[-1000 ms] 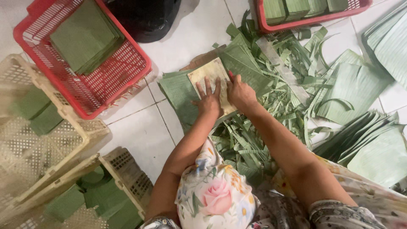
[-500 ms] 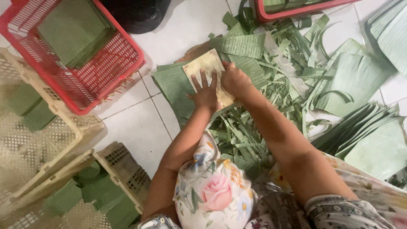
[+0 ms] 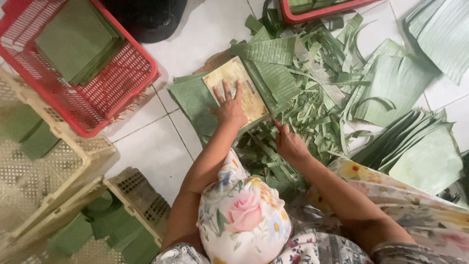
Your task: The person sits on the floor trimming banana leaves. They place a leaf on a wooden board, align a rectangular template over it, and cut around the template with a knife to square off the edges, then stack the trimmed leaves and place them into a red plastic basket.
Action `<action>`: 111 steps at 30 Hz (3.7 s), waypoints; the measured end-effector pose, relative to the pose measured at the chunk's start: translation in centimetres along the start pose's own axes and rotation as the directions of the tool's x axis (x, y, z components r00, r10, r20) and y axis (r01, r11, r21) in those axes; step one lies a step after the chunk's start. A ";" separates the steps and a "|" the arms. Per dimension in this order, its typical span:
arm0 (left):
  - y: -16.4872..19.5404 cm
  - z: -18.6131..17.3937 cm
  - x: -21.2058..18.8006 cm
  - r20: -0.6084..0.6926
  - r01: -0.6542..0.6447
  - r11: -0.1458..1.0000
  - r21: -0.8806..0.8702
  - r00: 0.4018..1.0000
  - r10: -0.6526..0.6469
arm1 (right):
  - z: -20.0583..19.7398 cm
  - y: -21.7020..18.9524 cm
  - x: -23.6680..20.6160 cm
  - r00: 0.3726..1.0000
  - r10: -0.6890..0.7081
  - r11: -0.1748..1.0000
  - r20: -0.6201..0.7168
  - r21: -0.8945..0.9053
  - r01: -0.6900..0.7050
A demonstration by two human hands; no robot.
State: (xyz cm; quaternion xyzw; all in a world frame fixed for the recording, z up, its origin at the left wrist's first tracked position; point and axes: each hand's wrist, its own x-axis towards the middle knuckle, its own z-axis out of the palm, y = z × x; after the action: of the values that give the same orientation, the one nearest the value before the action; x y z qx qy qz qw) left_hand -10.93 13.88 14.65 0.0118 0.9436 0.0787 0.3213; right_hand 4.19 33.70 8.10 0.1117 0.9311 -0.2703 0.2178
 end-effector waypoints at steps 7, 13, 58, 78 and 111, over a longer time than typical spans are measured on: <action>0.0 0.3 0.0 0.022 -0.003 1.000 -0.018 1.000 0.004 | -0.1 2.4 -4.9 1.000 -0.019 0.999 0.002 0.036 0.019; -0.3 1.3 1.0 -0.030 -0.022 0.999 0.027 0.999 0.022 | -4.1 -4.8 2.8 0.988 -0.144 0.981 -0.048 0.124 0.149; -0.5 2.1 1.1 -0.077 -0.029 1.000 0.002 0.997 0.029 | -4.3 -10.5 10.6 1.000 -0.029 0.999 -0.004 0.040 0.029; -0.9 3.6 2.1 -0.134 -0.054 0.998 0.040 0.989 0.059 | -3.8 -8.9 11.6 0.999 -0.018 0.995 0.040 -0.097 0.022; -0.4 0.6 0.0 -0.024 -0.052 0.997 -0.061 0.998 0.051 | -11.6 -2.3 24.7 0.953 -0.256 0.945 -0.163 -0.249 0.212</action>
State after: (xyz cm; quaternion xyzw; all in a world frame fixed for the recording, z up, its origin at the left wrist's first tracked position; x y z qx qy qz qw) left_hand -10.57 13.55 14.17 0.0254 0.9436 0.1163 0.3090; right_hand -22.27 40.44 6.42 -0.0002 0.9793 -0.1733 0.1042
